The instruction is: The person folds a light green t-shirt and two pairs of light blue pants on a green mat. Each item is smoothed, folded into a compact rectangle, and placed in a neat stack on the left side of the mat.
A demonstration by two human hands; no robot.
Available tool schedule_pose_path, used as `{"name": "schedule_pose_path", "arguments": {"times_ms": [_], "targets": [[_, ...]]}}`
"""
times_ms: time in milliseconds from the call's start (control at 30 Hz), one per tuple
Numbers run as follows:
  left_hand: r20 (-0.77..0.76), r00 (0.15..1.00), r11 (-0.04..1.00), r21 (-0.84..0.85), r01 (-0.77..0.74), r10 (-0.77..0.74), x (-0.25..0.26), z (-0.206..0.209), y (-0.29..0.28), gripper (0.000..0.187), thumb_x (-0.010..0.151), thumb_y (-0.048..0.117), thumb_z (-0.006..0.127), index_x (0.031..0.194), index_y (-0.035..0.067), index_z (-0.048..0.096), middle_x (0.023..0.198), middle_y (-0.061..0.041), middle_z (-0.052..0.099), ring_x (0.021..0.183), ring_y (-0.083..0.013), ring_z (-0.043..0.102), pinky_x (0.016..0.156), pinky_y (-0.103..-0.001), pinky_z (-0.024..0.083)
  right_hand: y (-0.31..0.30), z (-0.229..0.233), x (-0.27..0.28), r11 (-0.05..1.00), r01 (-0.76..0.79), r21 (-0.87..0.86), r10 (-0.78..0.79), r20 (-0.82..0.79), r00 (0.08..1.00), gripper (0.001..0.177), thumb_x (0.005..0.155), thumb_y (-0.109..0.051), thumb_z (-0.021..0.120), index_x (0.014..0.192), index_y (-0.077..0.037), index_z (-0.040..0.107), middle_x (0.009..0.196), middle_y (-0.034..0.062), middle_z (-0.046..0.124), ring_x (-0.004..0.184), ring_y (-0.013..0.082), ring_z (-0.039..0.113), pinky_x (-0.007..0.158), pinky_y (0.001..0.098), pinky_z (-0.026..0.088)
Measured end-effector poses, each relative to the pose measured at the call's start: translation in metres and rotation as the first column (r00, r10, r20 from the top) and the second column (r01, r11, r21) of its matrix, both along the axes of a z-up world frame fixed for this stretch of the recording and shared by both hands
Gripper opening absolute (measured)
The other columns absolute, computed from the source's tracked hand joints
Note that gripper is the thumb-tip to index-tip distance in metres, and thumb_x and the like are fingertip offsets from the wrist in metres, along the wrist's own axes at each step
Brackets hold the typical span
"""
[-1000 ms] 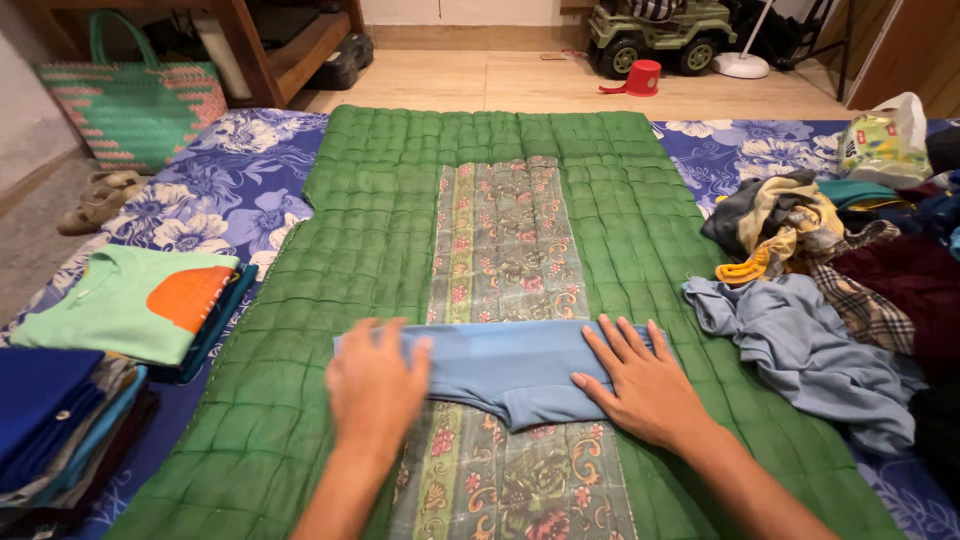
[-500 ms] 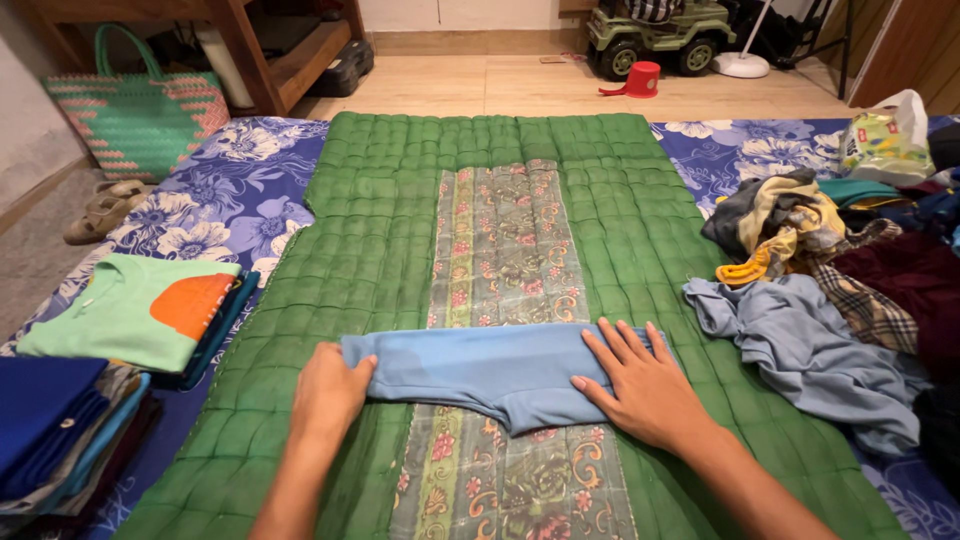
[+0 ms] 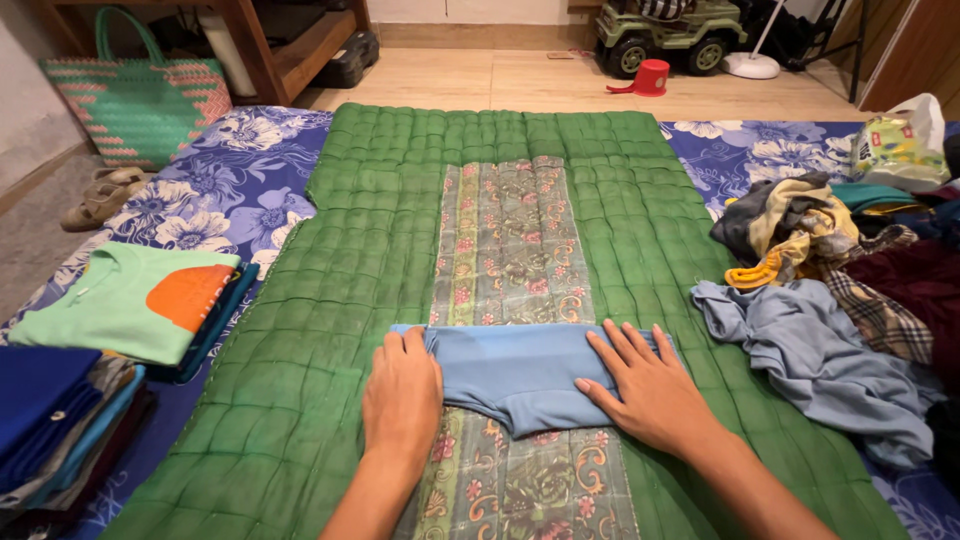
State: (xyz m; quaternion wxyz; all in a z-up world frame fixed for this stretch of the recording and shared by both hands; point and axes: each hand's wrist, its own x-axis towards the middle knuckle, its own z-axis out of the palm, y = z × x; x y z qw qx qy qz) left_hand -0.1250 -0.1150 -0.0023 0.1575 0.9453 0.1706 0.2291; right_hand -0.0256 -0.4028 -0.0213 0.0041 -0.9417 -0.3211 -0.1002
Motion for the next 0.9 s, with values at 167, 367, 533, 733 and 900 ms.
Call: {"name": "schedule_pose_path", "arguments": {"times_ms": [167, 367, 533, 733, 900], "targets": [[-0.015, 0.999, 0.999, -0.006, 0.042, -0.042, -0.004, 0.004, -0.005, 0.042, 0.092, 0.026, 0.065, 0.125, 0.000, 0.059, 0.112, -0.018, 0.061, 0.102, -0.0370, 0.061, 0.082, -0.046, 0.054, 0.002, 0.001, -0.001, 1.000, 0.000, 0.001, 0.000, 0.005, 1.000, 0.076, 0.094, -0.061, 0.045, 0.154, -0.014, 0.041, 0.158, 0.0155, 0.036, 0.144, 0.0333, 0.033, 0.119, 0.0518, 0.015], [-0.056, 0.997, 0.993, -0.109, 0.053, -0.059, -0.005, 0.024, 0.002, 0.049, 0.096, 0.043, 0.058, 0.130, 0.007, 0.066, 0.112, -0.017, 0.062, 0.104, -0.0368, 0.060, 0.087, -0.048, 0.051, 0.003, 0.001, -0.002, 1.000, -0.006, -0.013, 0.006, 0.004, 1.000, 0.076, 0.095, -0.061, 0.044, 0.154, -0.013, 0.041, 0.162, 0.0166, 0.035, 0.144, 0.0336, 0.032, 0.119, 0.0522, 0.014], [0.012, 0.997, 0.997, 0.024, 0.071, -0.071, -0.001, 0.021, 0.021, 0.051, 0.100, 0.039, 0.047, 0.138, 0.007, 0.058, 0.133, -0.015, 0.058, 0.127, -0.0349, 0.050, 0.104, -0.053, 0.042, 0.001, 0.004, -0.002, 1.000, -0.001, -0.017, 0.002, 0.005, 1.000, 0.073, 0.095, -0.061, 0.043, 0.150, -0.012, 0.040, 0.157, 0.0169, 0.035, 0.145, 0.0341, 0.031, 0.119, 0.0518, 0.014], [-0.206, 0.944, 0.941, 0.168, 0.294, -0.258, 0.002, -0.019, 0.028, 0.067, 0.101, 0.046, 0.041, 0.152, 0.002, 0.035, 0.161, -0.018, 0.028, 0.150, -0.0342, 0.022, 0.116, -0.065, 0.015, 0.000, 0.003, -0.003, 1.000, -0.005, 0.014, 0.005, 0.023, 1.000, 0.078, 0.095, -0.063, 0.043, 0.154, -0.012, 0.039, 0.160, 0.0165, 0.035, 0.144, 0.0351, 0.031, 0.118, 0.0516, 0.014], [-0.251, 0.941, 0.940, 0.193, 0.280, -0.229, 0.004, -0.026, 0.029, 0.068, 0.101, 0.049, 0.038, 0.151, 0.004, 0.034, 0.161, -0.018, 0.028, 0.151, -0.0344, 0.021, 0.116, -0.064, 0.015, -0.002, 0.001, -0.003, 1.000, -0.019, 0.003, 0.019, 0.057, 0.998, 0.076, 0.096, -0.062, 0.043, 0.151, -0.011, 0.038, 0.157, 0.0173, 0.035, 0.145, 0.0361, 0.030, 0.118, 0.0521, 0.014]]}}
